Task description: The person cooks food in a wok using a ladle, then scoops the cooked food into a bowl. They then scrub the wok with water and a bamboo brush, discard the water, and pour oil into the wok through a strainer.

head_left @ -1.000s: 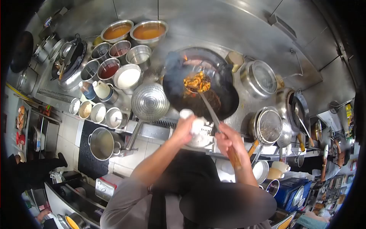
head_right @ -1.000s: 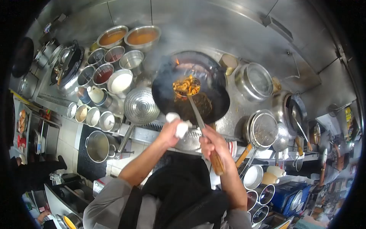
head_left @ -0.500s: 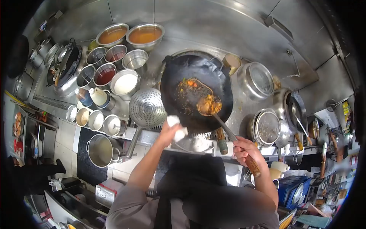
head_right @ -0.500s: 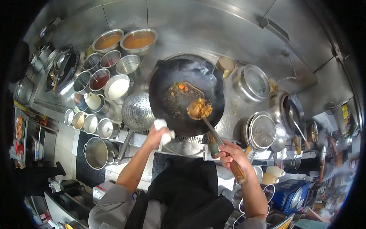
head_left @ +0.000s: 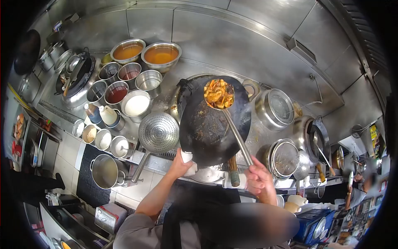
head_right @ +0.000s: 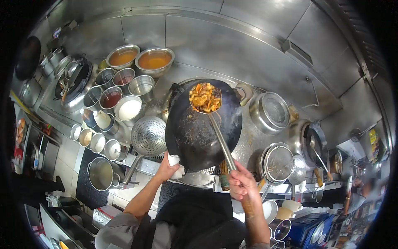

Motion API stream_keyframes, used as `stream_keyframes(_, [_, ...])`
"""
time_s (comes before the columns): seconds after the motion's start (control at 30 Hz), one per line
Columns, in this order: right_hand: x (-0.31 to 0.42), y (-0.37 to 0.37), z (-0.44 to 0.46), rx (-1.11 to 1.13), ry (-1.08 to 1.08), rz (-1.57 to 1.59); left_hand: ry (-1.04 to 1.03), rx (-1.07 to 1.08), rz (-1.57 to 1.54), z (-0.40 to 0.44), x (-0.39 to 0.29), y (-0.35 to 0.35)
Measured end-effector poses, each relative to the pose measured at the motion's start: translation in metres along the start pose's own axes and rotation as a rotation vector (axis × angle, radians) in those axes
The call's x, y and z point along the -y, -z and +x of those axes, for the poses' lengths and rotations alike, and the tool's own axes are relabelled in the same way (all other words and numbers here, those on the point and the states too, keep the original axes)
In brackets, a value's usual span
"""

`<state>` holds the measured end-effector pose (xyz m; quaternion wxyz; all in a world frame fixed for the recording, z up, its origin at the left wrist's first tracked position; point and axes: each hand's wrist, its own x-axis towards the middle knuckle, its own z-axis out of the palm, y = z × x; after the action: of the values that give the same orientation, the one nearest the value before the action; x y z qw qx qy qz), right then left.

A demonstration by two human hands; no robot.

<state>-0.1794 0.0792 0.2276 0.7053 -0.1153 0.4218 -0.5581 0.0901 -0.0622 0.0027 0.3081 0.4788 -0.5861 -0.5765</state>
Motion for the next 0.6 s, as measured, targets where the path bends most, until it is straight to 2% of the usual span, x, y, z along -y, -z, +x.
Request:
stream_keyframes(0.07, [-0.022, 0.040, 0.018, 0.153, 0.028, 0.033, 0.023, -0.010, -0.152, 0.008, 0.014, -0.013])
stream_keyframes(0.17, [-0.042, 0.072, 0.028, 0.173, 0.050, 0.031, 0.188, -0.015, -0.460, 0.016, 0.034, -0.037])
stream_keyframes(0.23, [-0.051, 0.086, 0.023, 0.169, 0.037, 0.036, 0.391, 0.057, -0.625, 0.005, 0.014, -0.043])
stream_keyframes(0.27, [-0.051, 0.090, 0.021, 0.175, 0.028, 0.037, 0.428, 0.049, -0.685, -0.011, -0.020, -0.048])
stream_keyframes(0.33, [-0.046, 0.100, 0.019, 0.205, 0.035, 0.021, 0.490, 0.063, -0.794, -0.021, -0.043, -0.063])
stream_keyframes(0.37, [-0.049, 0.110, 0.018, 0.150, 0.051, -0.020, 0.534, 0.074, -0.844, -0.027, -0.045, -0.068])
stream_keyframes(0.47, [-0.033, 0.104, 0.008, 0.114, -0.006, 0.024, 0.506, 0.176, -1.039, -0.010, -0.031, -0.078])
stream_keyframes(0.57, [-0.023, 0.110, 0.008, 0.167, 0.052, -0.051, 0.548, -0.017, -0.976, -0.037, -0.080, -0.091])
stream_keyframes(0.6, [-0.022, 0.111, 0.007, 0.139, 0.053, -0.062, 0.537, 0.031, -1.001, -0.031, -0.069, -0.093])
